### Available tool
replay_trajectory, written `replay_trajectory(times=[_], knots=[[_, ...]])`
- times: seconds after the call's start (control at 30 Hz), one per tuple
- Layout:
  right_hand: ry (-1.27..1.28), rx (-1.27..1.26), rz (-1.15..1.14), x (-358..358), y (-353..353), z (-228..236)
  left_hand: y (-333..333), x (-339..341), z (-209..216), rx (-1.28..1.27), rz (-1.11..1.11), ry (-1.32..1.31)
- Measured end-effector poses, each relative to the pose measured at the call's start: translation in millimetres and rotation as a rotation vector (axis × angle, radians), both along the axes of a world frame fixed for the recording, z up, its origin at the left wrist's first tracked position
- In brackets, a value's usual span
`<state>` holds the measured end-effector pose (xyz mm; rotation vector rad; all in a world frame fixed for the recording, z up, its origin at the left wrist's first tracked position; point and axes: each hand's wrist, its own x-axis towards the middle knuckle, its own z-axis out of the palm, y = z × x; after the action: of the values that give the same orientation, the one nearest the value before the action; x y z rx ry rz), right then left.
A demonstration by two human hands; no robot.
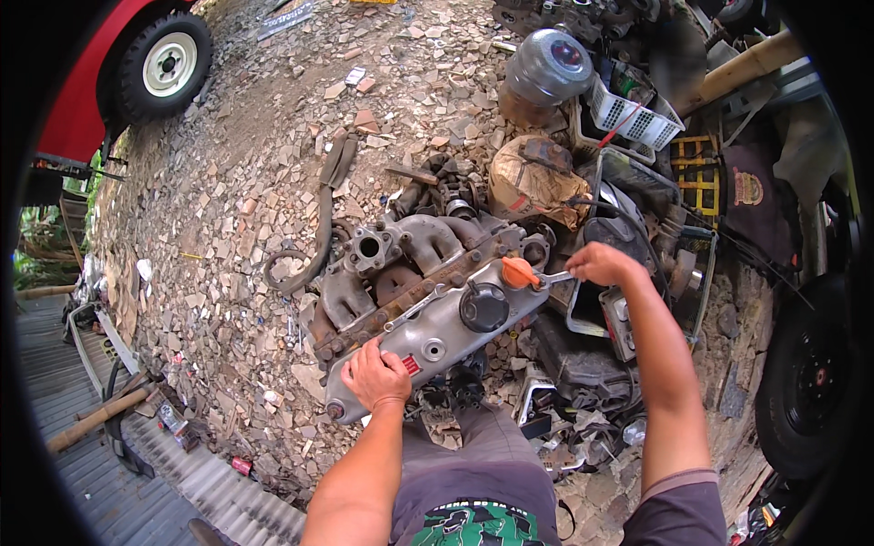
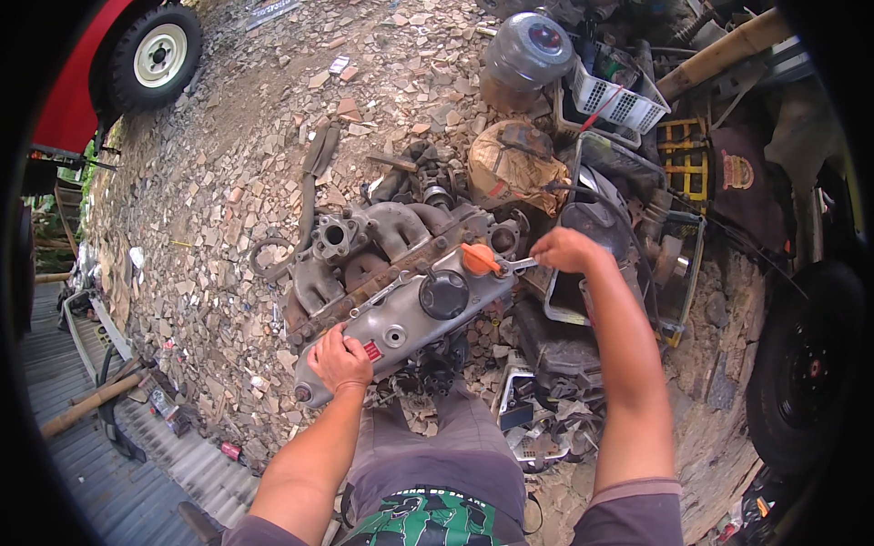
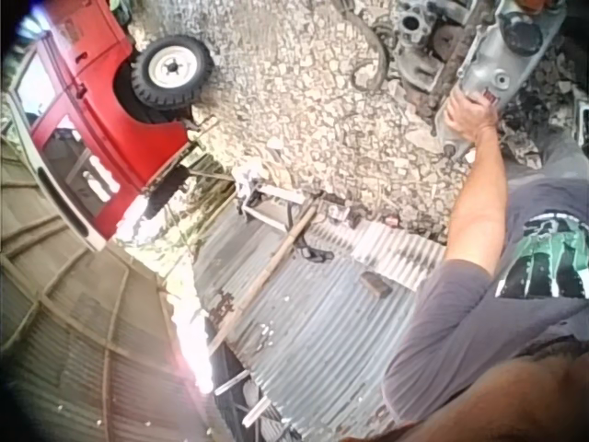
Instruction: The person aligns a silver valve cover onto a dirty engine block and uses a wrench to tighten the bolts. They systematically work around the cover, securing it in place before briefly inspecting the underside of the assembly.
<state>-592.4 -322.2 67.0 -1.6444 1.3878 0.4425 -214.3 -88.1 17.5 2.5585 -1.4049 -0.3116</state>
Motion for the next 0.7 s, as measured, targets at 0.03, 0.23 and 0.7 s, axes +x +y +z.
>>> replay_trajectory(times=[0.03,0.23,0.7], knots=[[-0.041,0.055,-0.148,-12.8,16.4,-8.2,-1.0,-1.1,-0.1,0.000,-0.003,0.002],[-0.571,0.312,-0.927,55.0,152.0,-39.4,1.8,1.8,0.2,0.004,0.009,-0.007],[-0.452,-0.082,-0.813,23.9,161.1,-12.2,4.8,4.9,-0.6,-0.007,0.004,0.036]])
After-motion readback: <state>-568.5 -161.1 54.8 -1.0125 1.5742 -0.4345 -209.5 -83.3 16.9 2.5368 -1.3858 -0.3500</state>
